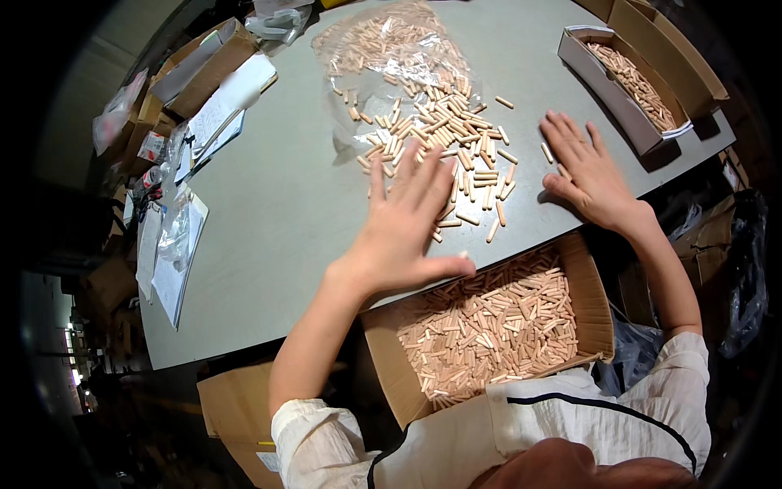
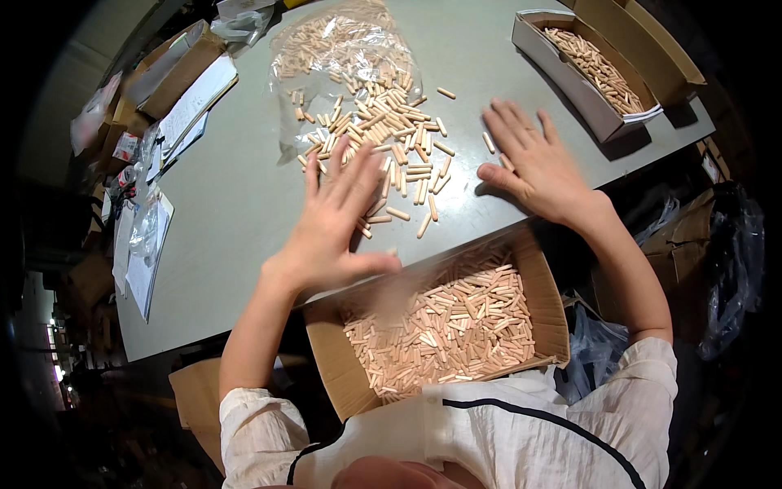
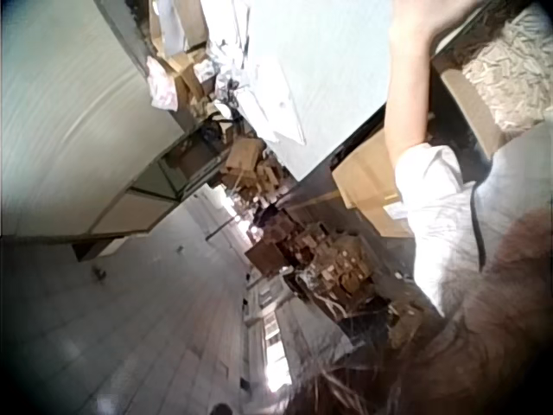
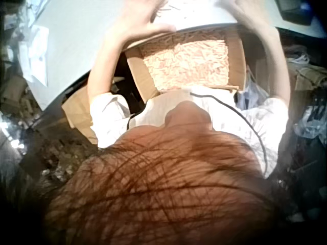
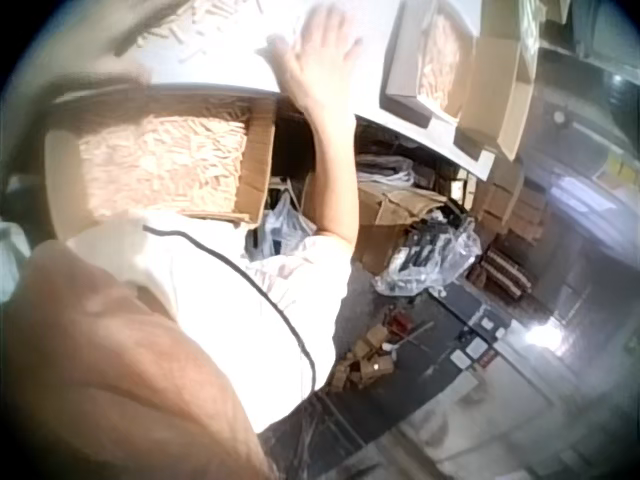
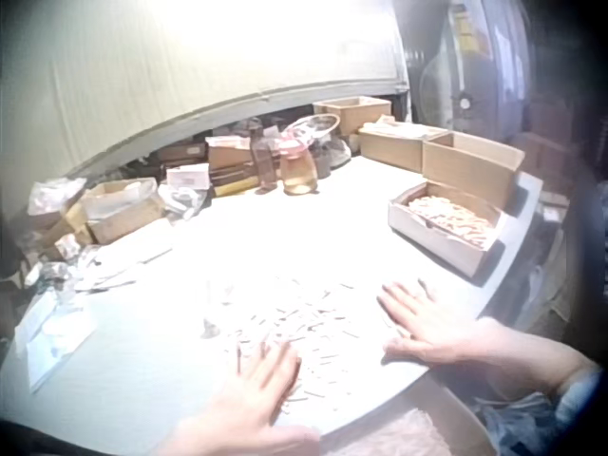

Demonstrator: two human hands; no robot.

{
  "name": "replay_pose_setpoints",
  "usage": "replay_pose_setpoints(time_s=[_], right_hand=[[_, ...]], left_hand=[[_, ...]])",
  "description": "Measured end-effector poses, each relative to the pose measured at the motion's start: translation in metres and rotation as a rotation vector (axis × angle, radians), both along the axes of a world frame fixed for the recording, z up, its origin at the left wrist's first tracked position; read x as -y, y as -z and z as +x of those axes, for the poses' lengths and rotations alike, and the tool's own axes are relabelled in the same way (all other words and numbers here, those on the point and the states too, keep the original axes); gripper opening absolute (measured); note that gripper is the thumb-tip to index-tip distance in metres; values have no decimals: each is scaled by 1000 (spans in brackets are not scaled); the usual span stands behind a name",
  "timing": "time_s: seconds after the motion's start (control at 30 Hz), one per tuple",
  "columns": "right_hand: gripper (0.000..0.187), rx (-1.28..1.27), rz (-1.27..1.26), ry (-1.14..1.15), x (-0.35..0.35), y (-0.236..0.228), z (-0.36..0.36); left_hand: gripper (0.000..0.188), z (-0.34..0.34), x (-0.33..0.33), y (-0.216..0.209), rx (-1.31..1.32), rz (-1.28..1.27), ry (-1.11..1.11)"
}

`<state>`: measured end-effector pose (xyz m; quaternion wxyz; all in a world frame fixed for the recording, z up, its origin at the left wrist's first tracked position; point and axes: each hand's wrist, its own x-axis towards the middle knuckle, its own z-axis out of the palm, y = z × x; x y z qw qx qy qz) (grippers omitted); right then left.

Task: The person sorts small, light-colored cylindrical objects from a plastic bag onto a table and into a cardboard box. They use both hands to pick up and place the items, occasionally spreading them out on the table surface before transferring them into the box.

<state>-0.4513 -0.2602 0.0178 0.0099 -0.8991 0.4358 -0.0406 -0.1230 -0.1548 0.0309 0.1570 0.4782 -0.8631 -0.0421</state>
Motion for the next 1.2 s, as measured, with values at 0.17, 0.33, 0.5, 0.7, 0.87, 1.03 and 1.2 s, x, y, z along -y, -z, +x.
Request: replay_pose_setpoints(time_s=[0.17,0.33,0.5,0.7,0.87,1.03,1.2], right_hand=[[96,-42,-86,-128,-14,4,32],[88,292,147,-315,-4,-4,51],[73,998,495,-27,28,6,42],[63,601,174,-155,49,12,51],[44,724,465,-288,32,-7,59],[15,702,-51,-462,38,-2,70],[11,533,-160,-575,45,-8,101]], left_hand=[[101,5,2,7,-34,-16,-131],[75,22,15,18,-161,-209,-304],[59,60,21,18,-595,-63,-543],[53,56,26,23,-707,32,-449],[49,42,16,14,-785,136,-245],[33,42,23,13,-902,102,-312],[22,51,21,5,-952,-22,-439]])
